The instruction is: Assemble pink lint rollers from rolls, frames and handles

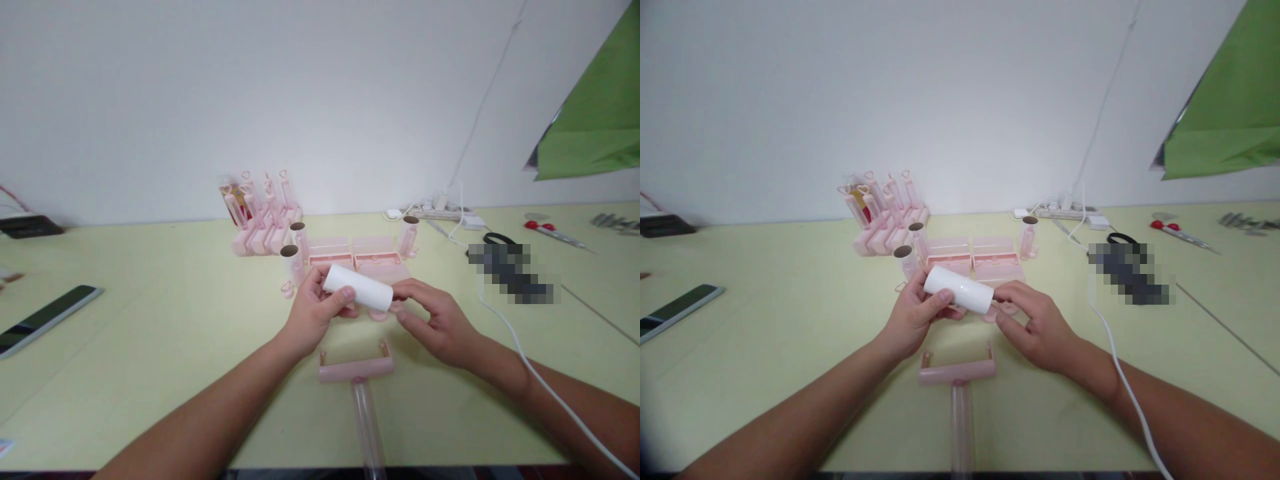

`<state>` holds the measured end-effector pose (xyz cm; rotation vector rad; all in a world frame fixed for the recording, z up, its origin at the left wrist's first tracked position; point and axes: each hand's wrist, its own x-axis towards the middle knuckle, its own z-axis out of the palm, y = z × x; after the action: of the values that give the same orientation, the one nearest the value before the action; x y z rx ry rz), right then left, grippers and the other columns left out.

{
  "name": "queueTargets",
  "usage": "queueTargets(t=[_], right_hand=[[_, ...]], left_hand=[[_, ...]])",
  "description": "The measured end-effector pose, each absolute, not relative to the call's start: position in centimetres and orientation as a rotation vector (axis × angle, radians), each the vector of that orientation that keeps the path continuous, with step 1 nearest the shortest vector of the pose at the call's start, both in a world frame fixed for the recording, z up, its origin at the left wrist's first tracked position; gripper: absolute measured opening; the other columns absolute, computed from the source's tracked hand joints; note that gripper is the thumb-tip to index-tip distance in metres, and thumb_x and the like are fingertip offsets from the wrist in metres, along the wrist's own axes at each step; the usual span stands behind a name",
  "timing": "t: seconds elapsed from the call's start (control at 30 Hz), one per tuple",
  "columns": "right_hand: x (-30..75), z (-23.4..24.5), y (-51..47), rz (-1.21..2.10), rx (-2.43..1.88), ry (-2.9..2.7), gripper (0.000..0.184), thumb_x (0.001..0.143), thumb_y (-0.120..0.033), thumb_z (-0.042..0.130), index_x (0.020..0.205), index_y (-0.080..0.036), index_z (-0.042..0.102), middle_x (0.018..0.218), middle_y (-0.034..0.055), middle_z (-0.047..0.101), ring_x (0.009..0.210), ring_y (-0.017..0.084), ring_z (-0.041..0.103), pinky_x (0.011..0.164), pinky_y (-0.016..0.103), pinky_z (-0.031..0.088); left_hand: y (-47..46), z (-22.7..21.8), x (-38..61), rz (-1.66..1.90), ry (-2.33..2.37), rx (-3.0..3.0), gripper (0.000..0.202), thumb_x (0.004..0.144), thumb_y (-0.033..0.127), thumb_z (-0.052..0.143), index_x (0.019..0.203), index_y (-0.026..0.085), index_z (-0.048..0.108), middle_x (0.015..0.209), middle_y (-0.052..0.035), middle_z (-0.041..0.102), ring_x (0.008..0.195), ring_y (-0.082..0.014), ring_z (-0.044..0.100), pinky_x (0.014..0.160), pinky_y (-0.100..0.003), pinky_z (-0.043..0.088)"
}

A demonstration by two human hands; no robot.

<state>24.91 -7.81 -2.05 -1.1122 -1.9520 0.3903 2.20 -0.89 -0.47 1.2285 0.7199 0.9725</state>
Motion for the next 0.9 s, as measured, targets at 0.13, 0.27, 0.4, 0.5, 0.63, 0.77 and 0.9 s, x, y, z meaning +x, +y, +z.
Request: queueTargets(t=[0.13,0.27,0.4,0.5,0.63,0.77,0.9], right_hand=[[24.7,-2.2,-8.0,0.553,-1.109,-1.78,0.032,0.087,-0.037,0.064,0.116,-0.024,0.058,0.105,0.0085,0.063,0.095,0.024,0.061,0.083,0.037,0.051],[24.2,-2.7,-8.0,0.648,-1.068,-1.624,0.03,0.085,-0.037,0.069,0.11,-0.024,0.059,0.106,0.0085,0.063,0.096,0.024,0.062,0.083,0.037,0.052],[24.6,-2.5,-8.2,0.512,-0.99,-1.489,0.015,0.086,-0.036,0.066,0.089,-0.024,0.058,0.105,0.0098,0.063,0.097,0.026,0.061,0.086,0.04,0.05],[26.0,-2.1,-7.6,0.316,-1.014,-1.296,0.021,0.084,-0.042,0.065,0.09,-0.026,0.052,0.108,0.011,0.062,0.102,0.028,0.061,0.086,0.043,0.051],[28.7,-2.0,-5.5,0.056,-1.149,-1.16,0.029,0.081,-0.044,0.064,0.099,-0.026,0.051,0.112,0.0127,0.061,0.102,0.028,0.062,0.085,0.044,0.052],[31.0,-2.9,-3.4,0.007,-1.288,-1.177,0.033,0.078,-0.039,0.066,0.105,-0.024,0.055,0.102,0.0084,0.063,0.082,0.022,0.062,0.073,0.038,0.054],[32.0,-3.9,-2.4,0.018,-1.484,-1.181,0.035,0.076,-0.039,0.068,0.105,-0.022,0.058,0.092,0.0051,0.063,0.071,0.019,0.06,0.066,0.035,0.052]], left_hand=[[-1.5,-0.2,2.5,0.948,0.691,1.191,0.054,0.068,0.035,0.084,0.105,0.018,0.049,0.091,-0.0009,0.061,0.074,-0.0141,0.065,0.067,-0.032,0.061],[-2.1,-0.4,2.8,0.895,0.633,1.21,0.051,0.068,0.032,0.084,0.1,0.019,0.046,0.09,-0.0003,0.061,0.078,-0.0154,0.065,0.07,-0.032,0.059],[-2.8,-1.0,2.9,0.709,0.589,1.366,0.055,0.07,0.032,0.083,0.107,0.019,0.045,0.097,-0.0038,0.062,0.081,-0.0138,0.063,0.069,-0.024,0.051],[-3.0,-1.1,2.8,0.665,0.663,1.576,0.063,0.076,0.036,0.078,0.125,0.022,0.042,0.115,-0.0089,0.058,0.076,-0.0096,0.057,0.066,-0.022,0.047],[-2.8,-0.5,2.3,0.593,0.778,1.892,0.055,0.082,0.042,0.068,0.128,0.02,0.046,0.114,-0.01,0.061,0.074,-0.0114,0.055,0.065,-0.025,0.045],[-2.7,0.2,1.9,0.368,0.791,2.267,0.041,0.083,0.045,0.065,0.113,0.018,0.06,0.096,-0.0065,0.065,0.074,-0.0154,0.057,0.064,-0.026,0.042],[-3.0,0.4,1.7,0.177,0.687,2.551,0.035,0.086,0.048,0.06,0.103,0.018,0.065,0.091,-0.0063,0.067,0.073,-0.0173,0.058,0.062,-0.026,0.038]])
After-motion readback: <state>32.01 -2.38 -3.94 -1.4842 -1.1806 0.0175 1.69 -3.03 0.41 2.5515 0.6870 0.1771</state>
